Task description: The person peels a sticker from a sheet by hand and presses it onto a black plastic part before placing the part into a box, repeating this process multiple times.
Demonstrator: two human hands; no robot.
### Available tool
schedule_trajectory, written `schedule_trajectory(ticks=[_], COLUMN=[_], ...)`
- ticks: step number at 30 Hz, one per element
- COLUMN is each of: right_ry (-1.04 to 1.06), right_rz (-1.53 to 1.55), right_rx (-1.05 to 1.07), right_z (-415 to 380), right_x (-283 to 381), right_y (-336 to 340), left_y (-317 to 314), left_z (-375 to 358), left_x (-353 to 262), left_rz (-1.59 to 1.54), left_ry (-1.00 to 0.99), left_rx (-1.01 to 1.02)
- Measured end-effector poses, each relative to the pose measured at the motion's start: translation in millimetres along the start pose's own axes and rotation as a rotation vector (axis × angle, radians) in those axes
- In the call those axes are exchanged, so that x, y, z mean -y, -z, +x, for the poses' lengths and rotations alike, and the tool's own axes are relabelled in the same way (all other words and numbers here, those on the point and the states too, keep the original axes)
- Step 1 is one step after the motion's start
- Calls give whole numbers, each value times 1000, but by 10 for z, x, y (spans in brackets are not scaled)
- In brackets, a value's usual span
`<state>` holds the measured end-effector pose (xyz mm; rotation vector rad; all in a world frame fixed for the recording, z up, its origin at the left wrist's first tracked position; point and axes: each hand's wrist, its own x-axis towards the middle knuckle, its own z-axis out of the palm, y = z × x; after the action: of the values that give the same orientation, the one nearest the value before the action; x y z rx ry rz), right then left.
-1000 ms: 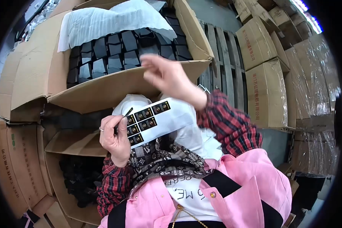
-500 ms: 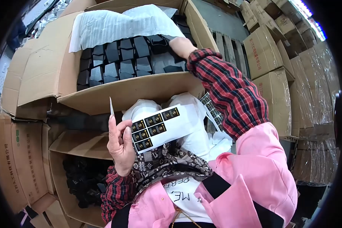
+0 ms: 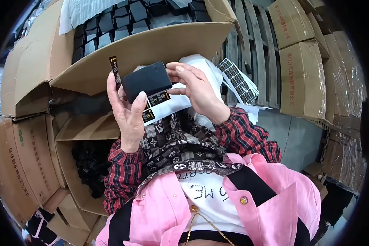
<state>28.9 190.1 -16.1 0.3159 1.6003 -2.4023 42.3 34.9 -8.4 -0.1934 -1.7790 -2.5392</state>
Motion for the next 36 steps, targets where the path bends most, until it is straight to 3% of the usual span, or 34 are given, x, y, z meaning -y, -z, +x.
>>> schedule_trajectory(ticks=[1,4,6,7,8,9,14,18,36], right_ry=[-11,11,47,84,93,100,155,143,73], right_rz=[197,162,55,33,30,25,-76,-138,-43], right_rx=[145,314,263,274,269,267,347,340,390], right_z=[-93,-257,-266,-260,-268,-279,-289,-302,-299], right_x=[-31,-88,-133,-169,-184,-184,-223,-210,-197], right_y=[15,6,43,85,97,102,111,123,131], left_y=[27,58,109,128,98,97,-124,-185,-238], left_z=[-46,-160,-166,-149,-159,-160,-218,-164,-180], left_x=[32,80,89,65,27,-32,-185,-171,-115], left_rz=[97,186,204,309,164,232,80,205,327], left_ry=[13,53,-2,-125,-15,-1,227,285,281], left_rx=[23,150,164,76,-109,-192,-53,-19,-22])
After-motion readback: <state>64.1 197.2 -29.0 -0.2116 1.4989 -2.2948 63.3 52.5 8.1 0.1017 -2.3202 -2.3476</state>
